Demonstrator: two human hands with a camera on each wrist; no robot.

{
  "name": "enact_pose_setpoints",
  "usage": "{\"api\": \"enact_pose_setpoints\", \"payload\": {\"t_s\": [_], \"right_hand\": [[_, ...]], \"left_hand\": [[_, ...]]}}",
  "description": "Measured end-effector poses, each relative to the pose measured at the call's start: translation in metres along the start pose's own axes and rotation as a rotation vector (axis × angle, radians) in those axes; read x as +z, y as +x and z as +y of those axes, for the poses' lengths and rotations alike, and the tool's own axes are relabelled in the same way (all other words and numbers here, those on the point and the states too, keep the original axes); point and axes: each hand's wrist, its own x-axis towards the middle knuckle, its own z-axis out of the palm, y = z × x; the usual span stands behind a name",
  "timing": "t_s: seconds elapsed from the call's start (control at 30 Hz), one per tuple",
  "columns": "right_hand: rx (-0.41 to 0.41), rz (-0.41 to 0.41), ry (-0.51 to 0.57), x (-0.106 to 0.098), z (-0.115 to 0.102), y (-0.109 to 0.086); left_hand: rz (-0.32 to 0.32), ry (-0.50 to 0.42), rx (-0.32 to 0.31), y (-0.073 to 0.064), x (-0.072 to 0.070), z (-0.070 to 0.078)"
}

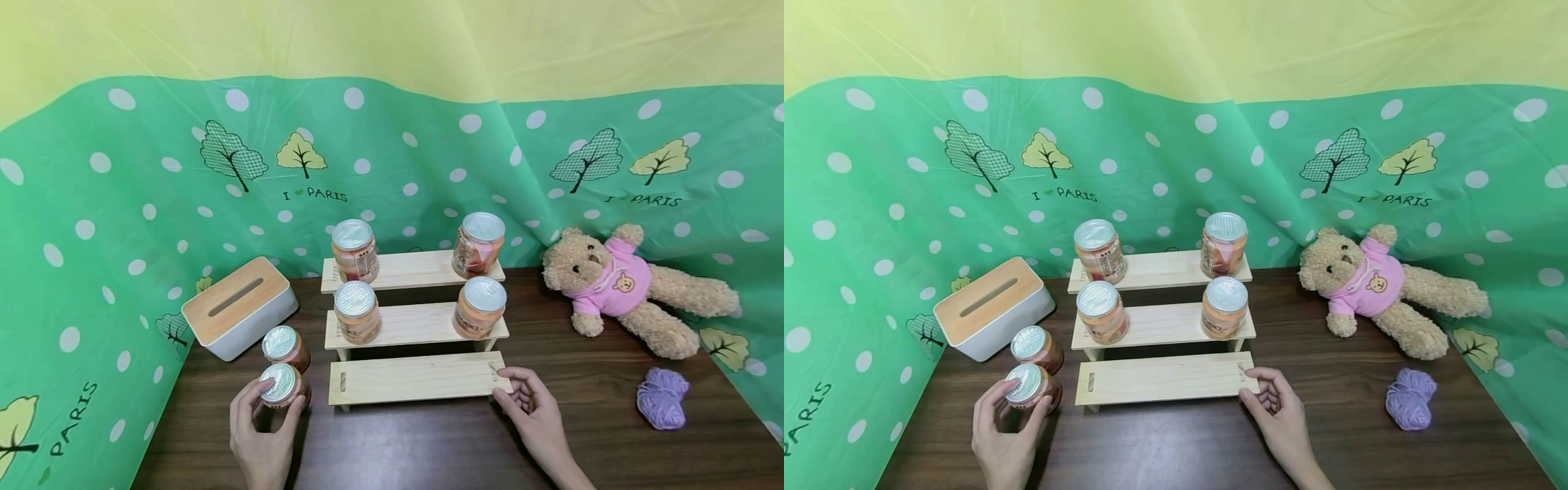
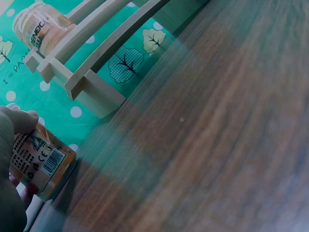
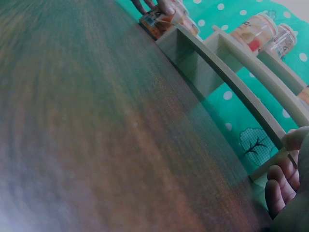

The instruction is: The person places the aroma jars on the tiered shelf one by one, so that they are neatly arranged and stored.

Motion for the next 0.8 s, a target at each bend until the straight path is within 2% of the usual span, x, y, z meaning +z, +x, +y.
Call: {"api": "enact_pose_setpoints", "payload": {"t_s": [0.5,0.8], "right_hand": [[0.008,0.001,-0.017,-0.0007,-0.0016,-0.0005],[-0.001,-0.003,-0.014,-0.0002,-0.001,-0.0009]], "left_hand": [[0.026,-0.02,0.063,-0.0014,-0.0038,-0.0018],[0.135,-0.051,0.139,-0.0036,-0.0069,-0.0036]]}}
